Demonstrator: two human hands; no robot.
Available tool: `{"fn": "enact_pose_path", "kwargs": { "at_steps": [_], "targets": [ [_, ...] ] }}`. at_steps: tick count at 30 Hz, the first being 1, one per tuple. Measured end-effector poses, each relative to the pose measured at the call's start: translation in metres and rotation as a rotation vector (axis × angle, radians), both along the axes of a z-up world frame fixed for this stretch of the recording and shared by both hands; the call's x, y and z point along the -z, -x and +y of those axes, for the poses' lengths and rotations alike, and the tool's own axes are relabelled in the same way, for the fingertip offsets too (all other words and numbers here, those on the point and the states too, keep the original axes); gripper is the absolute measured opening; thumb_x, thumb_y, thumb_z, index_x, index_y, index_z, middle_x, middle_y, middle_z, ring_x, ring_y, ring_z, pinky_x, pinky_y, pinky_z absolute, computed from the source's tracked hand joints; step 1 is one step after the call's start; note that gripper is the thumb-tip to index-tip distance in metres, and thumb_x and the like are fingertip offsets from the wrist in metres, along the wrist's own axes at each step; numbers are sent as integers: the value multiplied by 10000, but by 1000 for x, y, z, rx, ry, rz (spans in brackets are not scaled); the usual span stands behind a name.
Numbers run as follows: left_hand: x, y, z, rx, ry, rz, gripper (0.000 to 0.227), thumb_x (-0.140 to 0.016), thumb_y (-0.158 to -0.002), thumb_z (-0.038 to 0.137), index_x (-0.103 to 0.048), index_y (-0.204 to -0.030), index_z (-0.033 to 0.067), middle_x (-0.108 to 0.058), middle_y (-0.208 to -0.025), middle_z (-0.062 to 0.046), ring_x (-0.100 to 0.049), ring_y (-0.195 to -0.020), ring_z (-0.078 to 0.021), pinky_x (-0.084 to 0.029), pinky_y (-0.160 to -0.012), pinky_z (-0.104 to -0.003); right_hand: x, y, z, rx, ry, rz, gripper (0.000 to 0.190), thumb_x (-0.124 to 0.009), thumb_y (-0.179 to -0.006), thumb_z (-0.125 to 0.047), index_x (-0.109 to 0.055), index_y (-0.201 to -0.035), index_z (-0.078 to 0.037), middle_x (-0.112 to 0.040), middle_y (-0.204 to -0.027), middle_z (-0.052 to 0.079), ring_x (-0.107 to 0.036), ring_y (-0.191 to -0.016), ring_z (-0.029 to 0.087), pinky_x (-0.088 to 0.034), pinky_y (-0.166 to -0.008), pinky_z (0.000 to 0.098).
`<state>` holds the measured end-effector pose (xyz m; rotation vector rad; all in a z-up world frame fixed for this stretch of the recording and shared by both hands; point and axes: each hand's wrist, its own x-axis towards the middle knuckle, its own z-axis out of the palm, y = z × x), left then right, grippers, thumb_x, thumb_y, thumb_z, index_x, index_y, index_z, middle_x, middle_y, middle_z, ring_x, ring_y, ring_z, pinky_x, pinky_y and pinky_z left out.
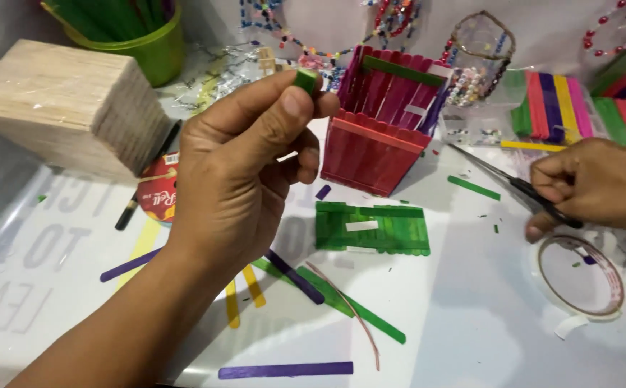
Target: Cutting green popsicle sticks with scissors and arranging them on a base to create a craft structure.
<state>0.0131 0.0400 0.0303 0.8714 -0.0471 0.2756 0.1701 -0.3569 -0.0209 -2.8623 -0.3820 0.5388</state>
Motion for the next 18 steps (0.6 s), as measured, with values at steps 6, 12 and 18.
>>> {"fn": "enact_pose_path", "kwargs": {
  "at_steps": [6, 12, 18],
  "targets": [
    [-1, -5, -4, 3, -87, 90, 340, -780, -816, 133, -753, -1120, -17, -796, -997, -246, -603, -579, -166, -487, -495, -263, 23, -21, -38, -44, 40, -60, 759, -1292, -366, -158, -555, -512, -49, -418, -498, 44, -364, -556, 204, -346, -546, 329],
    [2, -5, -5, 31, -106, 126, 338, -786, -803, 140, -752, -1106, -7, -803, -993, -250, -617, -575, -169, -486, -469, -281, 9, 15, 14, 33, -292, -187, 640, -1105, -403, -1, -473, -507, -16, -277, -520, 14, -235, -544, 162, -209, -549, 285],
    [2, -5, -5, 40, -127, 114, 337, -783, -811, 143, -755, -1111, -8, -803, -986, -244, -599, -567, -156, -485, -491, -258, 20, 7, -3, -96, -215, 22, 592, -998, -589, 137, -429, -550, -20, -458, -495, 72, -454, -517, 162, -472, -509, 319]
  ]
}}
